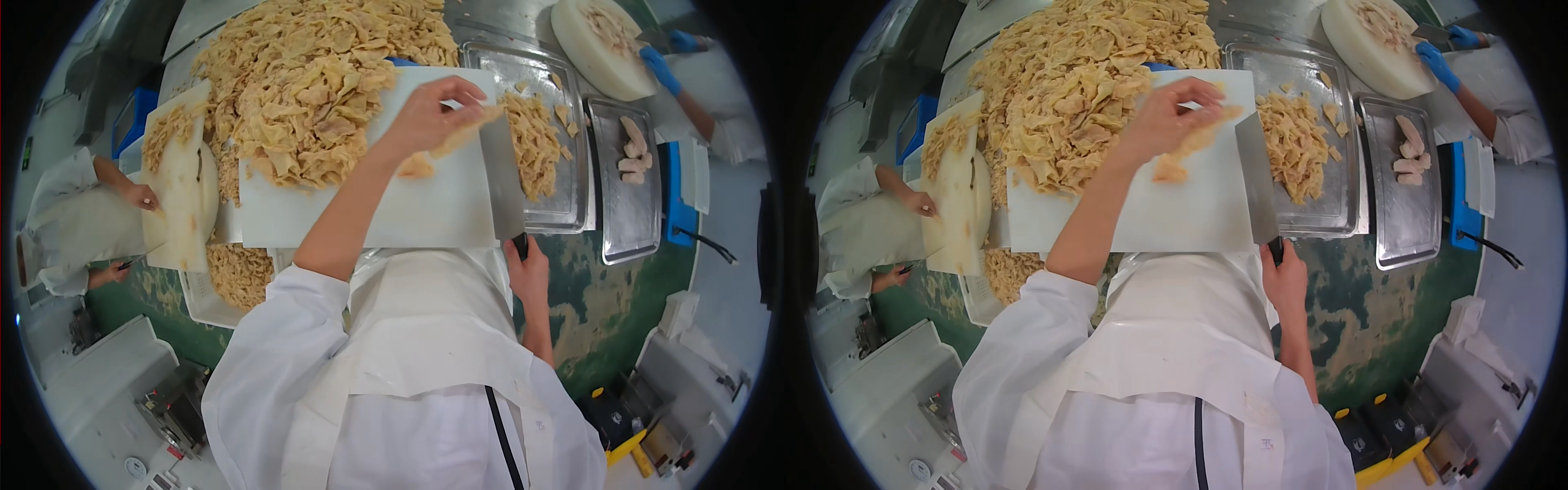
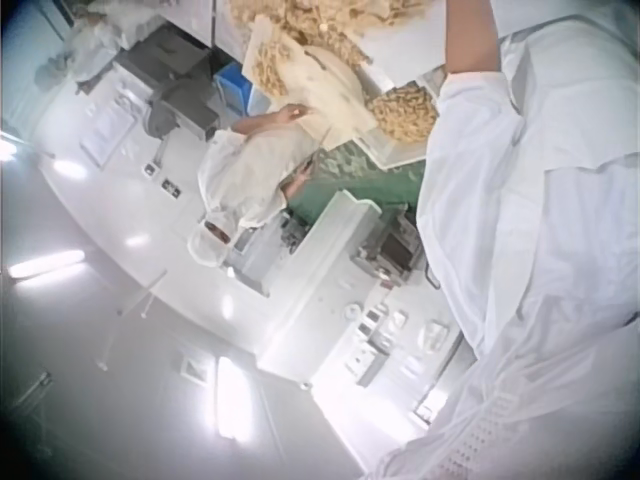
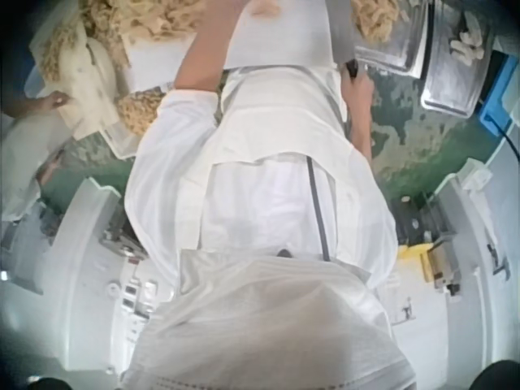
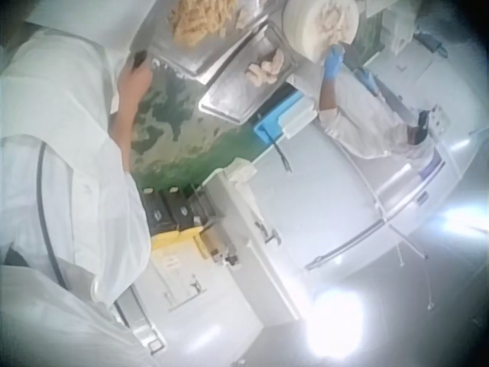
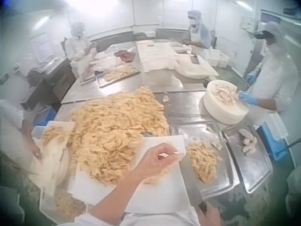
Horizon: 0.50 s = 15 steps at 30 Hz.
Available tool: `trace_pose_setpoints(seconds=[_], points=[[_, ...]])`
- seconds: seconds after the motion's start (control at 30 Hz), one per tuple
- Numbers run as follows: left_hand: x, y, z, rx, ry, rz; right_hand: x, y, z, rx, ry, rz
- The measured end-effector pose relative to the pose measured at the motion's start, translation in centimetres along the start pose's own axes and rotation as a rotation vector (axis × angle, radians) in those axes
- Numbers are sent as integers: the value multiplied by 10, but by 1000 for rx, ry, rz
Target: The person picks up pieces of chicken skin from a large pile, places them on a cutting board, and cuts them into smaller pieces using a knife. They then slide the cut pieces onto a metal tray and repeat the process.
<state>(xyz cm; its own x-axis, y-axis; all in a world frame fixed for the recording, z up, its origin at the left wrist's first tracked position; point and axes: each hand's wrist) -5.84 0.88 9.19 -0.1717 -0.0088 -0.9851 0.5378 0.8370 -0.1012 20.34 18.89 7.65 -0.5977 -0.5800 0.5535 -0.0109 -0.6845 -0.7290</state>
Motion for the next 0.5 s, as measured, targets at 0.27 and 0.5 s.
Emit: trace_pose_setpoints(seconds=[0.27, 0.5], points=[[70, 36, 61, 69, -11, -794, 3, -13, 1, -124, -38, 10], [78, 40, 55, -80, 156, -842, 14, -11, 10, -98, -43, 80]])
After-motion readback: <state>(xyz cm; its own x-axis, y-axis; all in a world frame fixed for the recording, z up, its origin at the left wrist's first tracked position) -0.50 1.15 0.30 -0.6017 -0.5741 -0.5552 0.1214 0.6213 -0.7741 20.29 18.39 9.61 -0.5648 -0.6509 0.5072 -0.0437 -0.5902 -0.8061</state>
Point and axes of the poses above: each hand's wrist, its own z-axis away from the middle knuckle, its own y-axis out of the palm, x = y × z, and after that the axes turned 1 degree about z, right-handed
